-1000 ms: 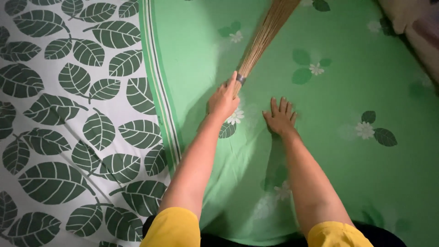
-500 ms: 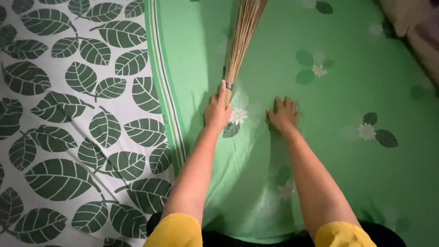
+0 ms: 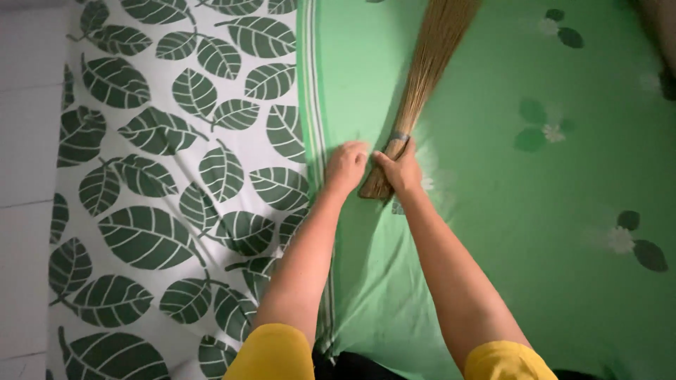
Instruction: The person sweeps a patterned floor mat using a traditional straw broom. They repeatedly brush the surface in back-and-forth motions, focusing on the seam between a leaf-patterned section and a green floral section.
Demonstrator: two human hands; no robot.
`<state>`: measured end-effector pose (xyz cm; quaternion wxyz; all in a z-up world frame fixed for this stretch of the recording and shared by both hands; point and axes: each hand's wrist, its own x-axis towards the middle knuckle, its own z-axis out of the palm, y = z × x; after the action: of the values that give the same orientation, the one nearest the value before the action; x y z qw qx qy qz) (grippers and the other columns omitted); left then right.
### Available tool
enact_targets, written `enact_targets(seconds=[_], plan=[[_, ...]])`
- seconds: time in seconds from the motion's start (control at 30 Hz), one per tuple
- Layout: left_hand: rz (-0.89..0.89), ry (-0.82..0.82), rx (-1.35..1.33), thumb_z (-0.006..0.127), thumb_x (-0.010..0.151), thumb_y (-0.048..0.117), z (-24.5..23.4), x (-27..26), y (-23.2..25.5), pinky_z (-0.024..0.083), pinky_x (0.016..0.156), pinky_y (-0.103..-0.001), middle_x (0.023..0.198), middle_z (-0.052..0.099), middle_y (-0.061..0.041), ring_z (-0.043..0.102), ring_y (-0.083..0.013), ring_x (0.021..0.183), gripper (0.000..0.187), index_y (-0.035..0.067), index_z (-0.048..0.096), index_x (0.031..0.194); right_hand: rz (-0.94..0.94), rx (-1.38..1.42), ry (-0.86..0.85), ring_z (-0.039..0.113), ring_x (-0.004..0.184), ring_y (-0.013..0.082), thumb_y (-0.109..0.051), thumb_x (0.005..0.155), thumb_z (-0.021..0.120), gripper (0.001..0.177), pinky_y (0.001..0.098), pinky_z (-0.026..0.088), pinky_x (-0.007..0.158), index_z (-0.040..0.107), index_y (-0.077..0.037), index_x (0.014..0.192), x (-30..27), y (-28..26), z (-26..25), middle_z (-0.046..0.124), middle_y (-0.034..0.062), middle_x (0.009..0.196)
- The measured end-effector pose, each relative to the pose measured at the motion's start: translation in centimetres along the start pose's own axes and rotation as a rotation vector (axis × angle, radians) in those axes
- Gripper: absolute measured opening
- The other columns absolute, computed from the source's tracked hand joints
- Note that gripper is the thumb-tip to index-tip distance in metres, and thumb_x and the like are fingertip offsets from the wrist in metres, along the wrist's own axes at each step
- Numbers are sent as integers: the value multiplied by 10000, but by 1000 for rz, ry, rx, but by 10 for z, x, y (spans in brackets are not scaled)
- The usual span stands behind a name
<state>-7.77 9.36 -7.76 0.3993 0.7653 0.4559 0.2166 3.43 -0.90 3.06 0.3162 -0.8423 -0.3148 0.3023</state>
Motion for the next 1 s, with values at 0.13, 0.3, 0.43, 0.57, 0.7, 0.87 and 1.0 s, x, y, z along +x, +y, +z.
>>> enact_targets(seconds=[0.13, 0.3, 0.43, 0.57, 0.7, 0.87, 1.0], plan=[[128, 409, 544, 653, 903, 289, -78, -39, -13, 320, 1115, -578, 1399, 505, -160, 434, -394, 1356, 517, 101, 581, 1379, -47, -122, 7, 544, 1320, 492, -315, 887, 716, 968, 615, 412, 1116, 131, -153, 1641, -9, -24, 19, 529, 314, 1454], [-99, 581, 712, 571, 982, 419, -70, -38, -42, 125, 1262, -586, 1648, 368, -166, 256, -342, 1558, 682, 76, 433, 1556, -206, -289, -216, 588, 1253, 516, -345, 801, 722, 1075, 598, 476, 1064, 94, -190, 1660, -38, -67, 54, 629, 319, 1318], [11, 664, 881, 564, 978, 433, -62, -38, -60, 192, 1254, -575, 1541, 481, -169, 280, -366, 1541, 642, 47, 510, 1489, -483, -607, -357, 677, 1061, 474, -391, 839, 688, 997, 574, 552, 911, 114, -304, 1650, -40, -85, 77, 708, 236, 1119], [-52, 601, 774, 564, 991, 377, -61, -35, -48, 110, 1289, -571, 1629, 352, -223, 227, -390, 1555, 672, -2, 421, 1527, -434, -660, -293, 698, 1082, 446, -411, 839, 680, 946, 567, 578, 916, 143, -463, 1616, -27, -83, 70, 734, 182, 1109], [-65, 551, 797, 619, 971, 375, -44, -29, -23, 104, 1273, -602, 1637, 336, -259, 213, -401, 1564, 718, -30, 415, 1528, -286, -598, -180, 672, 1145, 465, -351, 870, 663, 886, 587, 552, 959, 184, -393, 1614, -3, -40, 5, 718, 243, 1160], [72, 270, 689, 612, 968, 397, -15, -50, 69, 160, 1268, -582, 1625, 396, -210, 287, -351, 1557, 691, 22, 457, 1528, 7, -356, 55, 562, 1304, 463, -304, 828, 641, 933, 606, 454, 1078, 204, -194, 1645, 34, 58, -100, 621, 296, 1350], [89, -84, 636, 402, 1069, 479, 30, -50, 104, 9, 1278, -612, 1730, 133, -158, 52, -324, 1613, 693, 108, 263, 1637, 262, -105, 193, 456, 1408, 466, -255, 886, 679, 1006, 637, 445, 1054, 50, -308, 1670, 43, 112, -149, 369, 227, 1616]])
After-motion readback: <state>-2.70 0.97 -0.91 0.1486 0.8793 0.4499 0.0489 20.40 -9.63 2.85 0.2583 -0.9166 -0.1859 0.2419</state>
